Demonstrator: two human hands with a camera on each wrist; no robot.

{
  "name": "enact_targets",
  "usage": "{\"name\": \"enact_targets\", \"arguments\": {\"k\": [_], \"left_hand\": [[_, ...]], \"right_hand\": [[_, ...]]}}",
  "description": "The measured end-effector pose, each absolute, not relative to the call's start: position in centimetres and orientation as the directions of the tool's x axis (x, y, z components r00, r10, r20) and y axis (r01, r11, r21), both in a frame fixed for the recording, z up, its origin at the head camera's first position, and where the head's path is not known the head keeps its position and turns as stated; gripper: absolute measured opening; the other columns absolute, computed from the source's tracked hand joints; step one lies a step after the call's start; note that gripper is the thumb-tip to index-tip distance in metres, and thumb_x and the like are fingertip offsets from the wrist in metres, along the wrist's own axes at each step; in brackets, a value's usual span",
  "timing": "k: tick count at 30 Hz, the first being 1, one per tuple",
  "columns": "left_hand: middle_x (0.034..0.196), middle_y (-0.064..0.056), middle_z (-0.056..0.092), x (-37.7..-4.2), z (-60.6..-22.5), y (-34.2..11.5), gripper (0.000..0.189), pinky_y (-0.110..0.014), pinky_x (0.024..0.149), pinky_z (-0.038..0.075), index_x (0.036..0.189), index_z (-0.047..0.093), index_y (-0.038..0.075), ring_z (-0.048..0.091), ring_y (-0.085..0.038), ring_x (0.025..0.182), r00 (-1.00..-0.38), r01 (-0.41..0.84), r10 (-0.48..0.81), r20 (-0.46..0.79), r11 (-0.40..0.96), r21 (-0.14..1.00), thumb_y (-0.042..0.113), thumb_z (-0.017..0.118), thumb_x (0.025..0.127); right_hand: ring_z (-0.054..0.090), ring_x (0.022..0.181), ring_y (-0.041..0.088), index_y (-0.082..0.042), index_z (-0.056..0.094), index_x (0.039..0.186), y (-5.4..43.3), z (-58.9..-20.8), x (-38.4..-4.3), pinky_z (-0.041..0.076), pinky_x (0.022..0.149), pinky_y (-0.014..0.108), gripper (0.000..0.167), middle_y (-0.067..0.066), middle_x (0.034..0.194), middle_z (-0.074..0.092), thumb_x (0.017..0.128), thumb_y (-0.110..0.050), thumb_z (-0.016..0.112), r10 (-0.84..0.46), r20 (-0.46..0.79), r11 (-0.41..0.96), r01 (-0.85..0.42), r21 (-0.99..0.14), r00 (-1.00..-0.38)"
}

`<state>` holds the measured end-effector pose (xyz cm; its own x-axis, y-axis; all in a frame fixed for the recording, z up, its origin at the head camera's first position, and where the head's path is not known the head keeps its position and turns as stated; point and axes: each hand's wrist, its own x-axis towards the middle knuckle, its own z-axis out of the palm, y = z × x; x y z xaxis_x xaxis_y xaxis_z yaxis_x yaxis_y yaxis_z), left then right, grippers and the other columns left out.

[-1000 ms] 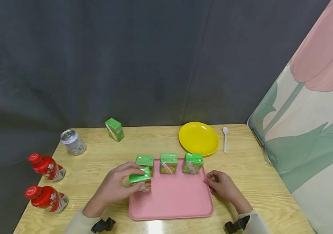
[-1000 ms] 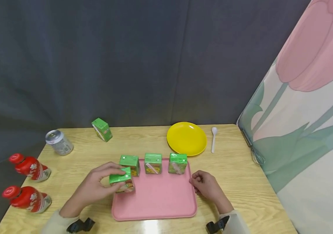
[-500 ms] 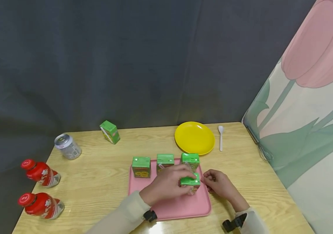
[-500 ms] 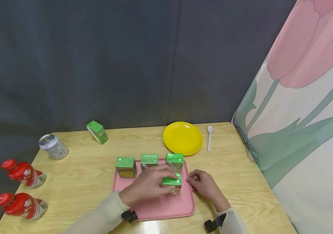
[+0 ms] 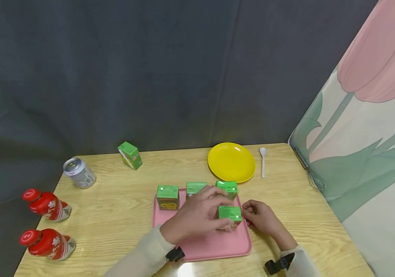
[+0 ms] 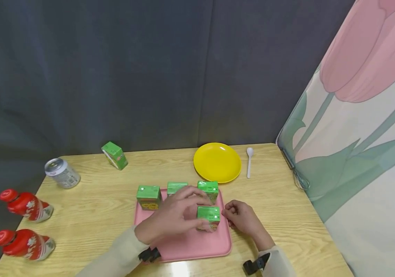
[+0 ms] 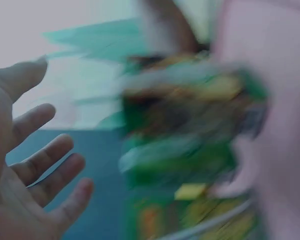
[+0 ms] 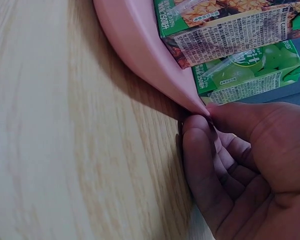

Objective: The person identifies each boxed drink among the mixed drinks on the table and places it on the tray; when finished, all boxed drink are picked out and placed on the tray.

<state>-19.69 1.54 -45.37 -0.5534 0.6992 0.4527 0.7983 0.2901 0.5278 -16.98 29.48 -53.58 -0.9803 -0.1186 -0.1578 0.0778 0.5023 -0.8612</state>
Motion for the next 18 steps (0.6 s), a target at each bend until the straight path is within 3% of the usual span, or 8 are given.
{"name": "enact_targets", "arguments": {"k": [4, 7, 13, 18], "left_hand": [[0.126, 0.003, 0.060, -21.8, -42.1, -2.2, 0.028, -0.032, 0.091, 0.049, 0.119, 0.074, 0.018, 0.051, -0.014, 0.119, -0.592, 0.804, 0.532, 0.606, 0.333, 0.493, 0.032, 0.075, 0.094], [0.126, 0.000, 0.061, -24.7, -40.9, -6.1, 0.027, -0.044, 0.098, 0.044, 0.120, 0.072, 0.015, 0.052, -0.020, 0.121, -0.664, 0.747, 0.412, 0.624, 0.393, 0.537, 0.026, 0.072, 0.096], [0.143, -0.011, 0.050, -30.7, -43.3, -13.4, 0.034, -0.060, 0.103, 0.036, 0.134, 0.064, 0.012, 0.040, -0.036, 0.133, -0.859, 0.508, 0.311, 0.406, 0.618, 0.601, 0.028, 0.063, 0.103], [0.162, -0.018, 0.027, -32.9, -45.7, -17.4, 0.041, -0.066, 0.108, 0.027, 0.144, 0.055, 0.008, 0.020, -0.044, 0.144, -0.922, 0.385, 0.304, 0.239, 0.767, 0.512, 0.007, 0.058, 0.103]], "right_hand": [[0.061, 0.064, 0.020, 0.006, 0.063, 0.104, 29.4, -53.8, -16.9, 0.054, 0.054, 0.030, 0.013, 0.008, 0.079, 0.063, 0.099, -0.006, 0.064, -0.110, -0.156, 0.491, 0.083, -0.867, -0.982], [0.061, 0.064, 0.020, 0.006, 0.063, 0.105, 29.4, -53.8, -16.9, 0.054, 0.055, 0.030, 0.013, 0.008, 0.080, 0.064, 0.099, -0.006, 0.064, -0.109, -0.156, 0.475, 0.086, -0.875, -0.982], [0.060, 0.062, 0.020, 0.005, 0.064, 0.103, 29.6, -53.7, -16.7, 0.053, 0.053, 0.029, 0.014, 0.007, 0.078, 0.063, 0.099, -0.008, 0.067, -0.086, -0.153, 0.488, 0.092, -0.868, -0.984], [0.061, 0.062, 0.019, 0.003, 0.065, 0.103, 29.6, -53.7, -16.6, 0.052, 0.052, 0.029, 0.016, 0.007, 0.078, 0.065, 0.099, -0.012, 0.068, -0.099, -0.152, 0.497, 0.083, -0.864, -0.983]]}}
